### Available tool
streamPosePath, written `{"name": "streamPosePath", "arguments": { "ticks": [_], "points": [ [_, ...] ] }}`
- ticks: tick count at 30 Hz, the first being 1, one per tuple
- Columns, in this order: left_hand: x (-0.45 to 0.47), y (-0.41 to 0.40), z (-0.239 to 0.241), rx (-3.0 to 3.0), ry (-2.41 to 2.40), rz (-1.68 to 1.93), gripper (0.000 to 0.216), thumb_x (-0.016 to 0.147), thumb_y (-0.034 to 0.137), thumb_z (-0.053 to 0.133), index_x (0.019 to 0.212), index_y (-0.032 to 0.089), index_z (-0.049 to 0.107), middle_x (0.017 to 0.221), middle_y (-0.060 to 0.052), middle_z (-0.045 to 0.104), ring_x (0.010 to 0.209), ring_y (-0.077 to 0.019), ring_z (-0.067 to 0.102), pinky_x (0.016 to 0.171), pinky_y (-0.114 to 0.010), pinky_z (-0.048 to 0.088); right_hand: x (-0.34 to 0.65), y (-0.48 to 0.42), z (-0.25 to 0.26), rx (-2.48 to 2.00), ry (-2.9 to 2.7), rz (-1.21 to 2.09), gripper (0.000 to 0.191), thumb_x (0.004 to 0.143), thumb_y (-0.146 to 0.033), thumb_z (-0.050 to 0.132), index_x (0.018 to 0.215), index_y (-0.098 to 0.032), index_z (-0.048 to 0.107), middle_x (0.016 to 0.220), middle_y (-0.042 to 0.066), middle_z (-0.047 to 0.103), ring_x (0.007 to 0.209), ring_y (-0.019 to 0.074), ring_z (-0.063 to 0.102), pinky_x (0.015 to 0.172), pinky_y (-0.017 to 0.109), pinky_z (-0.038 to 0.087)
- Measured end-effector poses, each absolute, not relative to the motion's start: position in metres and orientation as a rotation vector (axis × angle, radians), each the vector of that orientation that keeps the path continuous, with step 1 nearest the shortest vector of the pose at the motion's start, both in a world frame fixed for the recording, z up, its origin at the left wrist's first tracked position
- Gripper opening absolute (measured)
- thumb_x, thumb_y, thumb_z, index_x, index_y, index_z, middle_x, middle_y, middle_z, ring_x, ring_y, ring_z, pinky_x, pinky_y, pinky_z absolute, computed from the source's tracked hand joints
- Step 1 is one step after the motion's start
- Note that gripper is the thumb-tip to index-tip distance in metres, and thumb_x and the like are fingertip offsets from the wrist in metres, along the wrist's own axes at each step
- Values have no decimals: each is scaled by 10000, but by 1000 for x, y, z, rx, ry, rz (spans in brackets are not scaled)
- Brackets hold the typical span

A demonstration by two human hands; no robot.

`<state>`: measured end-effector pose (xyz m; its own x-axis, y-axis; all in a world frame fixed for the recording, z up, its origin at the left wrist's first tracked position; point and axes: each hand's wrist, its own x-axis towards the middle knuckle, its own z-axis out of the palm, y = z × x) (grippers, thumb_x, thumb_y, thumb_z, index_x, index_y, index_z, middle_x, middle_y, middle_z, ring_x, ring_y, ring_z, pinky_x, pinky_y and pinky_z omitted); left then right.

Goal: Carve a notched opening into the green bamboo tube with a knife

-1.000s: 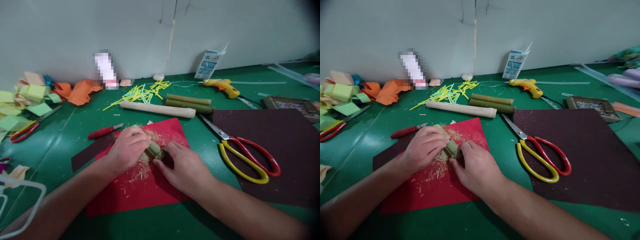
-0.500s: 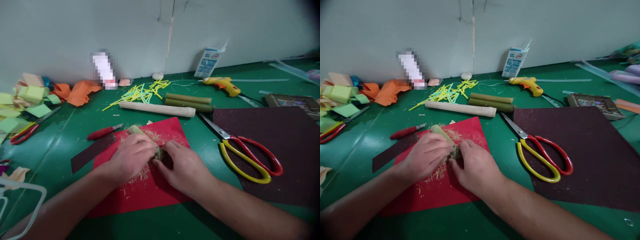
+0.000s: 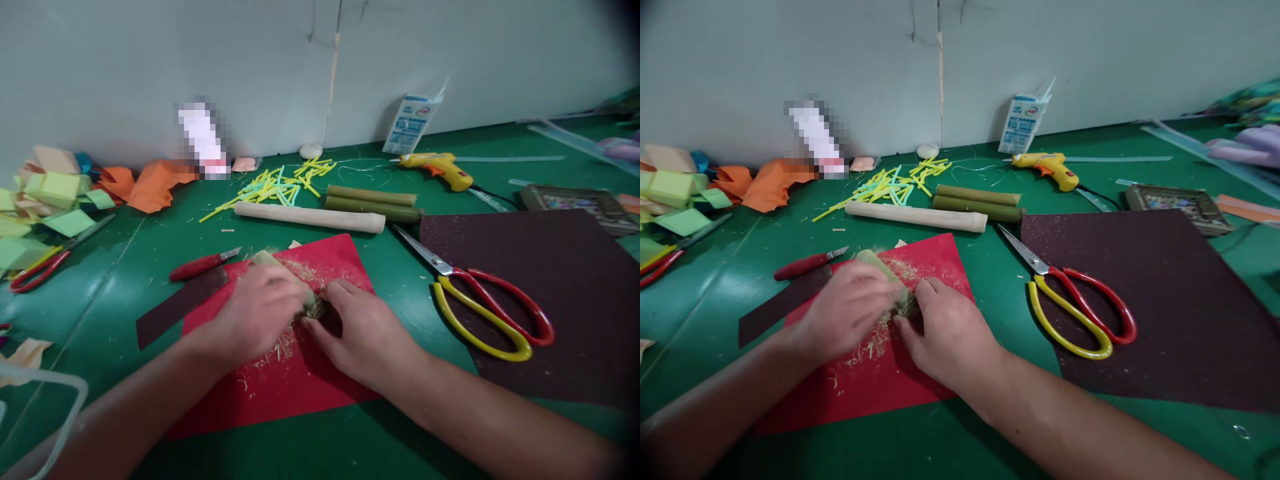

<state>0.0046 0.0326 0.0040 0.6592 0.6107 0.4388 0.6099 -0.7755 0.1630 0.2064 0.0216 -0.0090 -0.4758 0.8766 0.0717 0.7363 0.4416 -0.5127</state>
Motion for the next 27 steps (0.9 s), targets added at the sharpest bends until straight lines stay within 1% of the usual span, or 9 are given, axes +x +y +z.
{"name": "streamPosePath", "arguments": {
  "ticks": [2, 3, 7, 12, 16, 20, 21, 25, 27],
  "points": [
    [2, 32, 2, 2895, 972, 721, 234, 890, 171, 437, 993, 131, 643, 1024, -47, 674, 925, -188, 541, 851, -342, 450, 207, 22, -9, -1394, -2370, 603, 159, 799, -350, 504, 778, -200, 454, 771, 15, 525, 659, 144, 475, 561, 272, 305],
    [-1, 33, 1, 2918, 996, 737, 228, 886, 168, 447, 991, 128, 645, 1007, -45, 680, 911, -189, 541, 840, -343, 453, 207, 22, -8, -1403, -2368, 605, 162, 800, -353, 503, 775, -200, 454, 772, 15, 526, 657, 143, 475, 561, 271, 306],
    [-17, 41, 0, 2876, 1349, 830, 205, 857, 154, 510, 1008, 156, 649, 973, -43, 692, 929, -204, 538, 831, -370, 456, 206, 23, -7, -1405, -2367, 604, 180, 806, -370, 499, 761, -201, 458, 776, 17, 534, 661, 141, 479, 576, 270, 318],
    [-11, 38, 2, 2915, 1100, 779, 205, 876, 174, 476, 980, 169, 653, 1004, -31, 683, 928, -188, 563, 850, -355, 459, 206, 21, -7, -1436, -2377, 569, 175, 794, -374, 494, 774, -202, 470, 776, 14, 541, 654, 142, 485, 545, 266, 301],
    [-9, 38, 2, 2885, 1274, 840, 207, 871, 164, 482, 983, 164, 656, 950, -42, 695, 925, -197, 554, 825, -368, 462, 205, 20, -6, -1474, -2364, 550, 180, 778, -378, 499, 763, -200, 481, 757, 11, 540, 636, 139, 485, 538, 265, 303],
    [-10, 39, 0, 2903, 1104, 763, 226, 872, 167, 469, 1003, 142, 651, 1008, -50, 683, 944, -197, 552, 838, -361, 459, 205, 21, -5, -1463, -2376, 573, 168, 774, -364, 499, 763, -197, 485, 753, 14, 541, 627, 138, 488, 530, 266, 303],
    [-11, 40, 0, 2912, 1080, 762, 220, 872, 173, 474, 997, 142, 653, 995, -49, 687, 930, -195, 554, 828, -357, 461, 205, 21, -4, -1462, -2376, 576, 168, 778, -364, 495, 766, -196, 487, 756, 16, 543, 633, 140, 492, 531, 266, 305],
    [-16, 44, 0, 2811, 1366, 853, 194, 860, 170, 504, 975, 173, 660, 937, -40, 700, 932, -207, 545, 825, -391, 457, 205, 21, -4, -1456, -2366, 592, 169, 779, -363, 497, 777, -194, 497, 765, 21, 555, 645, 145, 503, 545, 269, 322],
    [-16, 43, 0, 2810, 1277, 823, 191, 862, 173, 510, 985, 166, 655, 980, -40, 690, 953, -199, 540, 853, -383, 451, 205, 21, -4, -1448, -2373, 601, 163, 772, -357, 504, 776, -193, 496, 764, 20, 555, 642, 145, 503, 545, 271, 323]
  ]
}}
